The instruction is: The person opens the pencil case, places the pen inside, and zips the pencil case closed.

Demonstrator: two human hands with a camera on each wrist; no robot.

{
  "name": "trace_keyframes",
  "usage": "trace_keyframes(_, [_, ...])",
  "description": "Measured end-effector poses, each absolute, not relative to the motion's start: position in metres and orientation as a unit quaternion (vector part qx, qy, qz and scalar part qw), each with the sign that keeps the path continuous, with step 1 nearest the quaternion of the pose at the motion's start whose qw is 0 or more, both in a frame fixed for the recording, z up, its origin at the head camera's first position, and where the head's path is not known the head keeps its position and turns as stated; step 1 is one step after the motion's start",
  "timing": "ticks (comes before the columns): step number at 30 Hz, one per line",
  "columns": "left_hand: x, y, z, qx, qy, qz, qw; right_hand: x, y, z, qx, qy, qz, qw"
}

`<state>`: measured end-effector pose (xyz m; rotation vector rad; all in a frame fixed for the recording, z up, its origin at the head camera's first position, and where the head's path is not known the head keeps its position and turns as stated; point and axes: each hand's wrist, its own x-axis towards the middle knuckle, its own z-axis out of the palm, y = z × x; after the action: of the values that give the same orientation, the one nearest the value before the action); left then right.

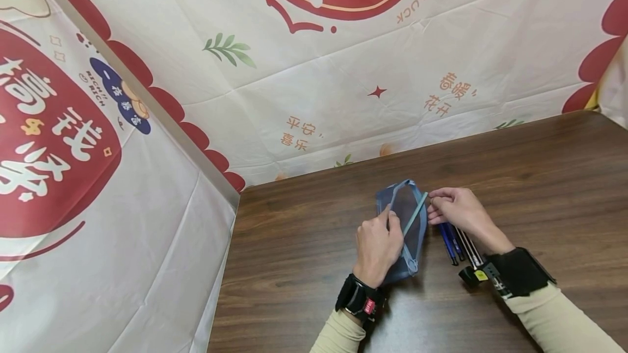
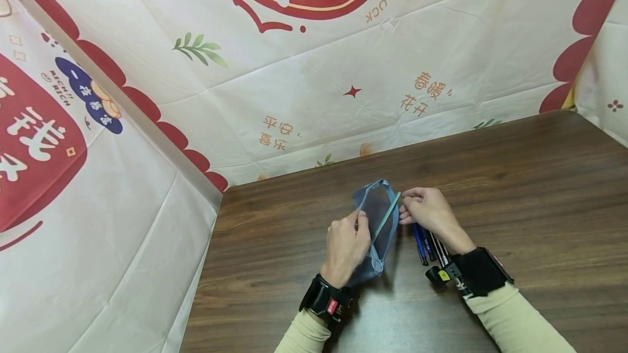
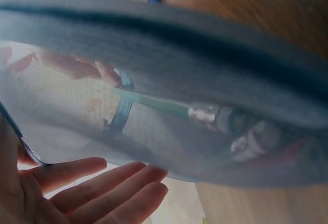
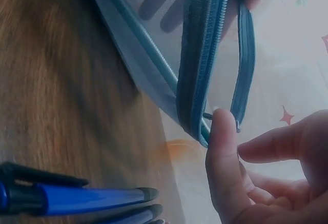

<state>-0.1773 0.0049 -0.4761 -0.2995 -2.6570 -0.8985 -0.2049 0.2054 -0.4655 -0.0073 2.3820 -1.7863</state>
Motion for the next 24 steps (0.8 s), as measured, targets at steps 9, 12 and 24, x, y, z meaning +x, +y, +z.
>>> trace_keyframes(9, [-0.1762,0.0068,-0.4763,-0.120,-0.932,-0.298,0.167,-0.2025,0.2042,-0.4640,-0.017,0.800,-0.595,0.075])
trace_keyframes(12, [-0.1755,0.0074,-0.4764,-0.123,-0.933,-0.297,0.161,-0.2016,0.2030,-0.4643,-0.025,0.799,-0.596,0.077])
trace_keyframes(24, [-0.1772,0.0049,-0.4765,-0.099,-0.926,-0.330,0.157,-0.1999,0.2073,-0.4591,-0.068,0.806,-0.581,0.084])
